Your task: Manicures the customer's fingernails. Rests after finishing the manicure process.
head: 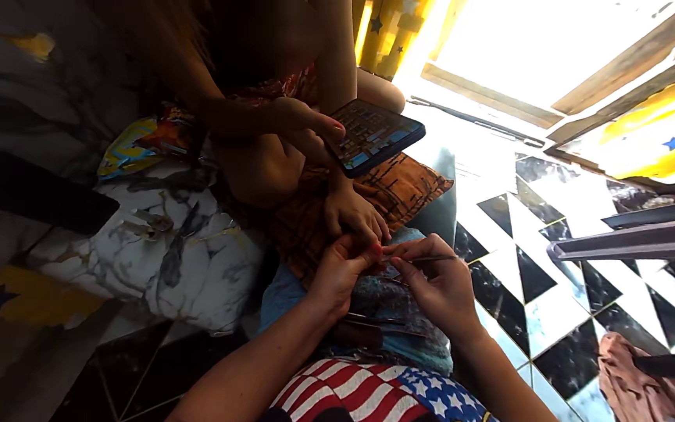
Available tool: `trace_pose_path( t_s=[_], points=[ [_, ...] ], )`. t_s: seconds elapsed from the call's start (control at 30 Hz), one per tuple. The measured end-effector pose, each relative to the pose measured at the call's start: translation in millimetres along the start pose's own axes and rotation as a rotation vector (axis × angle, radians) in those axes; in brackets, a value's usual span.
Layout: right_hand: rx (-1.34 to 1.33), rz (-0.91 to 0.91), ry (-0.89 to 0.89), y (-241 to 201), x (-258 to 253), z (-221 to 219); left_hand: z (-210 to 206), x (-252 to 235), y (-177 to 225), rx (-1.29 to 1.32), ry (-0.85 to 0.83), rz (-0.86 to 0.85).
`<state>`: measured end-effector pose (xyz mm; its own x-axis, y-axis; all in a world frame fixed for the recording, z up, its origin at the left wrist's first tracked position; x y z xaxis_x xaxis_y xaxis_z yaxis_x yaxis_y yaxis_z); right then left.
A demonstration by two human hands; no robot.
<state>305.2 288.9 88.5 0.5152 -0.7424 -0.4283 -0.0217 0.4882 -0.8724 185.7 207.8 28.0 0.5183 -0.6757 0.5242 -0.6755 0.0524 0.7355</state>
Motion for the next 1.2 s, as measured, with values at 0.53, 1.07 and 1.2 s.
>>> trace_pose_path(
  t_s=[0.53, 1.07, 1.2],
  points=[
    [0.162, 0.105, -0.038, -8.6, -1.8, -2.6, -1.0, -0.6, -0.4, 0.007, 0.028, -0.026],
    [-0.255, -0.130, 0.057, 10.8, 4.2, -0.5, 0.9, 1.7, 2.4, 0.003, -0.020, 0.043],
    [-0.380, -0.166, 0.138, 20.3, 6.3, -5.3, 0.1, 2.8, 3.5, 0.012, -0.026, 0.064]
  ],
)
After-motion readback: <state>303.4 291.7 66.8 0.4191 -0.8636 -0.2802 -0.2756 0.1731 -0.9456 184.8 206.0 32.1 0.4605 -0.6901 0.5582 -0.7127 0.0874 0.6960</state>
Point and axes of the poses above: each hand's wrist, its own x-axis away from the middle knuckle, its own z-axis out of the back of the hand, y = z × x, the point moved 7 cm from there along -x, towards the middle knuckle, and after that the axes turned 12 degrees about y, right-handed, at the moved point
